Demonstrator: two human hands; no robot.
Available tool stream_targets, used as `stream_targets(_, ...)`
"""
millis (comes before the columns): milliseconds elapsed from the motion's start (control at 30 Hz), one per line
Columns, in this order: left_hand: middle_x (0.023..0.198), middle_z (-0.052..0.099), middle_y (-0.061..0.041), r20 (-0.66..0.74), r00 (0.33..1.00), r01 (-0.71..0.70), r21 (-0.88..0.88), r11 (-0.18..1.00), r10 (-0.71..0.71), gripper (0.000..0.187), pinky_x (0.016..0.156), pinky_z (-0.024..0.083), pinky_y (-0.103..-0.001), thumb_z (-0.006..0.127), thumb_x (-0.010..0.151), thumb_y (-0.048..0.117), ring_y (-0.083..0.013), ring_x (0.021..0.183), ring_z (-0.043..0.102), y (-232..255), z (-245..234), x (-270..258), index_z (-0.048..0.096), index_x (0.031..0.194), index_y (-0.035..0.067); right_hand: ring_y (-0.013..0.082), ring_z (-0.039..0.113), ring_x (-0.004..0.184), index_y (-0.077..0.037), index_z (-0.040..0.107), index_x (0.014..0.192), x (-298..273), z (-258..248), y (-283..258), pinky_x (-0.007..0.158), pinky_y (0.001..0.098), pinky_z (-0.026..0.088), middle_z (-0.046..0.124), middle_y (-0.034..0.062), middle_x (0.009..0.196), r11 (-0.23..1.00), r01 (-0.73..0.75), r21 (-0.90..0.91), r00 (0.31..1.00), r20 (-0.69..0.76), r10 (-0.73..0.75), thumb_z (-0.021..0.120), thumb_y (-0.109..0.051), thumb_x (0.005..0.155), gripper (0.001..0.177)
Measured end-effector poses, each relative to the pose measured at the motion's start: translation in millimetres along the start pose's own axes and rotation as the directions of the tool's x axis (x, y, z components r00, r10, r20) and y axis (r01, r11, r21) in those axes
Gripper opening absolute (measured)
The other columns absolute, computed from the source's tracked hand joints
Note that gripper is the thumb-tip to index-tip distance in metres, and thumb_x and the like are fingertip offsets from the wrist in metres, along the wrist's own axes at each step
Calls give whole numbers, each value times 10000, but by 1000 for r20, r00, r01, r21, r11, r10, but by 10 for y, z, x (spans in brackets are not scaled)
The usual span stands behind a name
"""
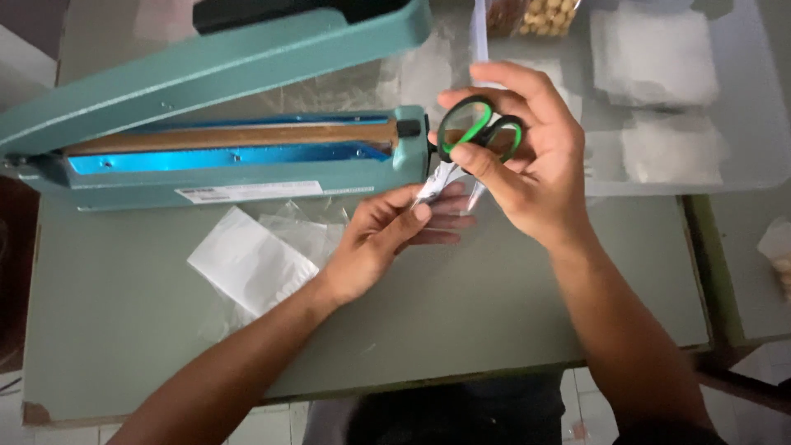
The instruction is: Trimming the tops of small plastic bags using scissors at a packaging workstation.
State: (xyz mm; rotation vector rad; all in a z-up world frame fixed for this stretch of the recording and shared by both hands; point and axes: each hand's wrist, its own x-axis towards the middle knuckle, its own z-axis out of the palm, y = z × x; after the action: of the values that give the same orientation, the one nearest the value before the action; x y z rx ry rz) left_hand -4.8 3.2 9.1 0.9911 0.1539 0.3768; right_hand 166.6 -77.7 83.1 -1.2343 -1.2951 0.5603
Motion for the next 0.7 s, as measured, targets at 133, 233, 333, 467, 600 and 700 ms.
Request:
stream_targets(133,1399,641,-229,29,999,48,-102,994,-45,466,1096,566,-482,541,1062,269,-412,1276,666,46,14,-9,556,1426,-22,181,735,934,1,547,1339,30,-4,-87,687,200,563,710,194,1232,987,-128,-97,991,21,130,704,-60,988,389)
stream_targets(233,1397,653,-192,-4,999,46,-54,997,-46,475,1076,579,-466,542,1054,298,-362,1257,687,35,11,2,561,1408,-18,128,640,787,13,622,1298,27,-51,-90,614,190,476,706,109,982,969,-110,-221,989,72,128,763,-56,976,358)
stream_targets(333,1331,690,-202,-37,999,18,-43,999,-20,478,999,596,-416,556,1048,288,-360,1237,704,-40,-24,21,586,1395,-39,142,666,707,67,644,1292,38,-99,-160,678,232,664,712,135,947,956,-215,-201,969,77,234,756,35,936,374)
stream_targets(467,1299,689,-249,-109,994,-5,-106,994,-7,434,1007,630,-457,586,1040,256,-385,1195,715,-44,-21,22,599,1377,-17,78,554,698,41,689,1323,28,-216,-141,616,189,460,745,89,929,907,-139,-397,977,97,192,769,-39,980,362)
stream_targets(600,1315,713,-174,-171,984,60,7,998,-58,578,1018,586,-393,606,973,397,-294,1236,698,45,-9,24,602,1417,26,85,522,692,42,686,1349,34,-291,-178,691,195,483,733,81,926,895,-154,-419,969,115,220,750,-36,992,371)
stream_targets(700,1303,713,-174,-146,989,43,18,999,-39,564,1078,592,-468,597,992,394,-280,1262,683,14,-31,20,589,1421,26,86,603,727,33,693,1339,48,-335,-197,696,185,518,752,81,944,884,-137,-447,962,153,226,785,-45,956,402)
